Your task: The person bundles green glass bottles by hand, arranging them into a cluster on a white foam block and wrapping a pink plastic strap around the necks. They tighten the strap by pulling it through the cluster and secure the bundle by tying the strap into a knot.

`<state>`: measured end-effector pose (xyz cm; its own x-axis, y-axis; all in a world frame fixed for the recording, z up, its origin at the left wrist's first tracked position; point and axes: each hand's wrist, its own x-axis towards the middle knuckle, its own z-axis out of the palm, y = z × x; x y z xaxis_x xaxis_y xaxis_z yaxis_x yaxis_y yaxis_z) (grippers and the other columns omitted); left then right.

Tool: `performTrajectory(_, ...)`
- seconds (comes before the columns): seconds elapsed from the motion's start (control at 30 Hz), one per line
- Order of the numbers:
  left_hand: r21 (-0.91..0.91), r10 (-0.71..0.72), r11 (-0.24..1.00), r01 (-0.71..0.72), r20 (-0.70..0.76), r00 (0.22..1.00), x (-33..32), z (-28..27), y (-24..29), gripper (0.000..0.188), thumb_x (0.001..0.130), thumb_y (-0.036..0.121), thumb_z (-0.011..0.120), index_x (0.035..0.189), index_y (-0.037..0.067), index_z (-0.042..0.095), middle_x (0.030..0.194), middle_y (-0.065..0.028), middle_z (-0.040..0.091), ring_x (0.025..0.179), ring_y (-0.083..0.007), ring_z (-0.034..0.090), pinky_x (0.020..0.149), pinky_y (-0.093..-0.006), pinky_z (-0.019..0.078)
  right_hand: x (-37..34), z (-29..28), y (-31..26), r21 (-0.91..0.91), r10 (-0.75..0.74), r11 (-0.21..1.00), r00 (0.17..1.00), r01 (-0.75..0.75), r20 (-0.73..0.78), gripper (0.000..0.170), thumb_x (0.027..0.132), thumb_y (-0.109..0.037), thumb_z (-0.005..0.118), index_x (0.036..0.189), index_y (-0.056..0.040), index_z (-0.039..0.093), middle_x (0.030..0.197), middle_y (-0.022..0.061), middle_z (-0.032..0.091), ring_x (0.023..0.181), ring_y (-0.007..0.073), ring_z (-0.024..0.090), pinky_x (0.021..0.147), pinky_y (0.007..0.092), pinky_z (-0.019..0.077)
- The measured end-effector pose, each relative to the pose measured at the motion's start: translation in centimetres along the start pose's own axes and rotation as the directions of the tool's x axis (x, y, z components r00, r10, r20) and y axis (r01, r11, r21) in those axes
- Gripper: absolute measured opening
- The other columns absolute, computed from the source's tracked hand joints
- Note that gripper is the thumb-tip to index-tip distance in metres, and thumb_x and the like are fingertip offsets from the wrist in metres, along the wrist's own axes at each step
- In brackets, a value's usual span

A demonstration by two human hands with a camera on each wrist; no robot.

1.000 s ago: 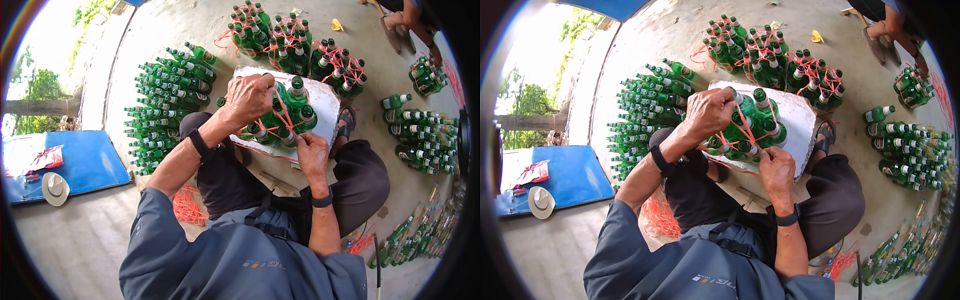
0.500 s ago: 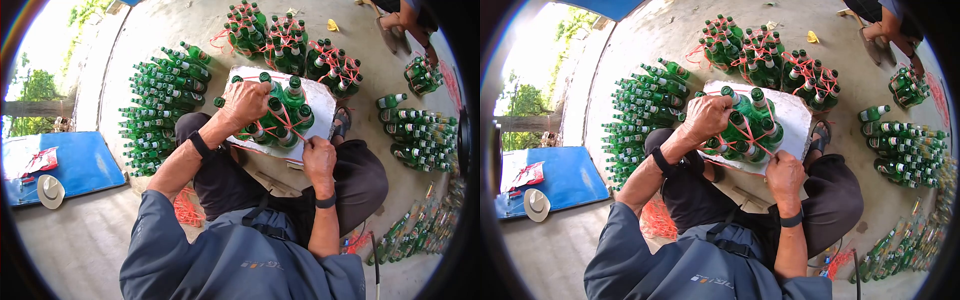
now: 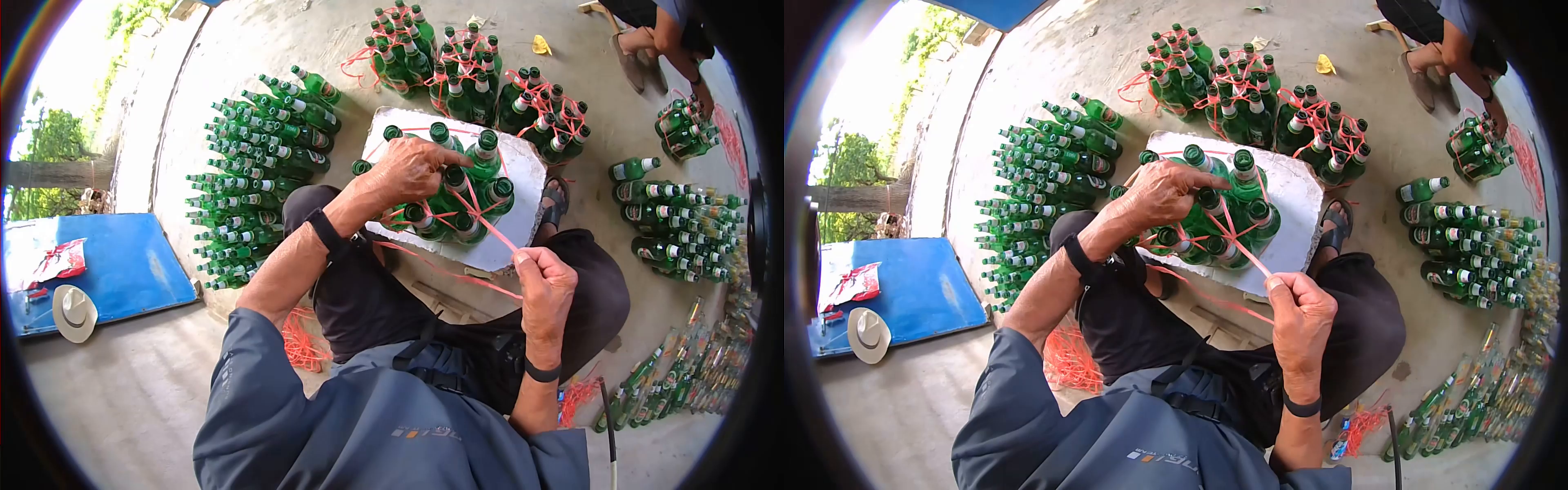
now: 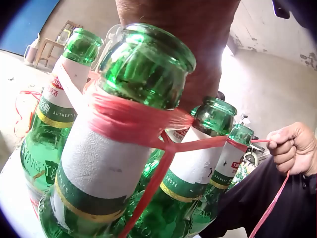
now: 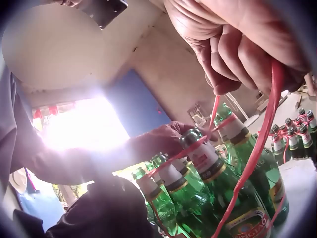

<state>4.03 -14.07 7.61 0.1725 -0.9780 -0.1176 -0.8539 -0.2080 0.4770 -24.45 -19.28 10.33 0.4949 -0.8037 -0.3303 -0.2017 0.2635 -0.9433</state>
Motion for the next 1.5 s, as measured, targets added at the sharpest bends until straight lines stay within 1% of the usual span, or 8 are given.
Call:
performTrajectory(0.27, -0.092, 0.023, 0.996, -0.019, 0.042, 0.999, -0.2, -0.3, -0.1, 0.047, 0.077, 0.002, 0.054, 0.115, 0.02, 0.076, 0.088, -0.0146, 0.074, 0.082, -0.034, 0.07, 0.071, -0.0438, 0.0539, 1.4, -0.2, -1.9, 0.155, 0.058, 0.986, 0.998, -0.063, 0.034, 0.014, 0.092, -0.006, 0.066, 0.085, 0.0048, 0.073, 0.069, -0.0072, 0.056, 0.061, 0.0003, 0.041, 0.055, 0.0199, 0.0287)
performTrajectory(0.57, -0.154, 0.111, 0.983, -0.102, 0.047, 0.993, -0.1, -0.3, -0.7, 0.044, 0.081, 0.004, 0.055, 0.118, 0.016, 0.074, 0.091, -0.0166, 0.073, 0.085, -0.0353, 0.069, 0.075, -0.0427, 0.0528, -0.1, 0.0, -2.3, 0.076, 0.036, 0.996, 0.998, -0.04, 0.058, 0.015, 0.093, -0.006, 0.066, 0.086, 0.0055, 0.072, 0.068, -0.0089, 0.052, 0.06, -0.0008, 0.04, 0.054, 0.0201, 0.0278)
performTrajectory(0.67, -0.184, 0.062, 0.982, -0.042, 0.102, 0.993, 0.0, -0.3, -0.7, 0.046, 0.079, 0.003, 0.054, 0.118, 0.016, 0.075, 0.087, -0.0136, 0.073, 0.082, -0.0292, 0.07, 0.073, -0.0392, 0.0527, -0.4, 0.1, -2.3, 0.034, -0.008, 0.999, 0.999, 0.006, 0.042, 0.015, 0.094, -0.006, 0.066, 0.085, 0.0053, 0.071, 0.068, -0.0097, 0.052, 0.061, -0.0009, 0.04, 0.053, 0.0203, 0.0281)
performTrajectory(0.77, -0.374, -0.041, 0.921, 0.111, 0.188, 0.981, 0.3, -0.5, -0.5, 0.049, 0.078, 0.003, 0.052, 0.118, 0.016, 0.076, 0.081, -0.0086, 0.072, 0.076, -0.0195, 0.068, 0.07, -0.034, 0.0515, -0.6, 0.3, -2.2, 0.018, -0.055, 0.998, 0.997, 0.054, 0.055, 0.015, 0.094, -0.006, 0.067, 0.083, 0.0048, 0.07, 0.068, -0.0102, 0.052, 0.061, -0.0004, 0.04, 0.053, 0.0208, 0.0287)
performTrajectory(0.87, -0.359, -0.102, 0.916, 0.176, 0.215, 0.971, 0.6, -0.2, -0.6, 0.05, 0.076, 0.004, 0.052, 0.117, 0.016, 0.078, 0.076, -0.0046, 0.071, 0.071, -0.012, 0.063, 0.066, -0.0295, 0.05, -1.6, 0.7, -2.6, -0.105, -0.12, 0.987, 0.991, 0.125, 0.056, 0.015, 0.095, -0.006, 0.067, 0.084, 0.0043, 0.069, 0.066, -0.0094, 0.051, 0.06, 0.0006, 0.041, 0.052, 0.0219, 0.0309)
performTrajectory(1.0, -0.463, -0.146, 0.834, 0.299, 0.339, 0.93, 1.3, -1.0, -0.5, 0.05, 0.073, 0.004, 0.053, 0.115, 0.014, 0.079, 0.074, -0.0054, 0.072, 0.068, -0.0119, 0.064, 0.062, -0.029, 0.0499, -3.1, 1.5, -2.0, -0.245, -0.25, 0.932, 0.963, 0.269, 0.105, 0.009, 0.093, -0.002, 0.068, 0.087, 0.004, 0.068, 0.059, -0.0013, 0.051, 0.058, 0.0022, 0.045, 0.05, 0.0247, 0.0363)
performTrajectory(1.27, -0.433, -0.125, 0.868, 0.242, 0.28, 0.952, 0.9, -0.4, -0.6, 0.053, 0.074, 0.0, 0.049, 0.116, 0.014, 0.078, 0.075, -0.0054, 0.073, 0.068, -0.0117, 0.065, 0.064, -0.028, 0.0501, -2.9, 2.6, -3.5, -0.157, -0.203, 0.964, 0.975, 0.215, 0.087, 0.01, 0.094, -0.002, 0.067, 0.087, 0.004, 0.068, 0.061, -0.0058, 0.05, 0.059, 0.0004, 0.041, 0.051, 0.0228, 0.0339)
performTrajectory(1.5, -0.27, 0.063, 0.962, -0.04, 0.078, 0.995, 0.3, 0.1, -0.9, 0.044, 0.081, 0.001, 0.052, 0.117, 0.012, 0.075, 0.075, -0.0119, 0.07, 0.069, -0.0213, 0.066, 0.068, -0.0337, 0.053, -2.6, 2.6, -4.5, -0.125, -0.139, 0.98, 0.982, 0.155, 0.125, 0.013, 0.096, -0.003, 0.066, 0.086, 0.0046, 0.067, 0.064, -0.0094, 0.047, 0.061, -0.0003, 0.037, 0.052, 0.0222, 0.0306)
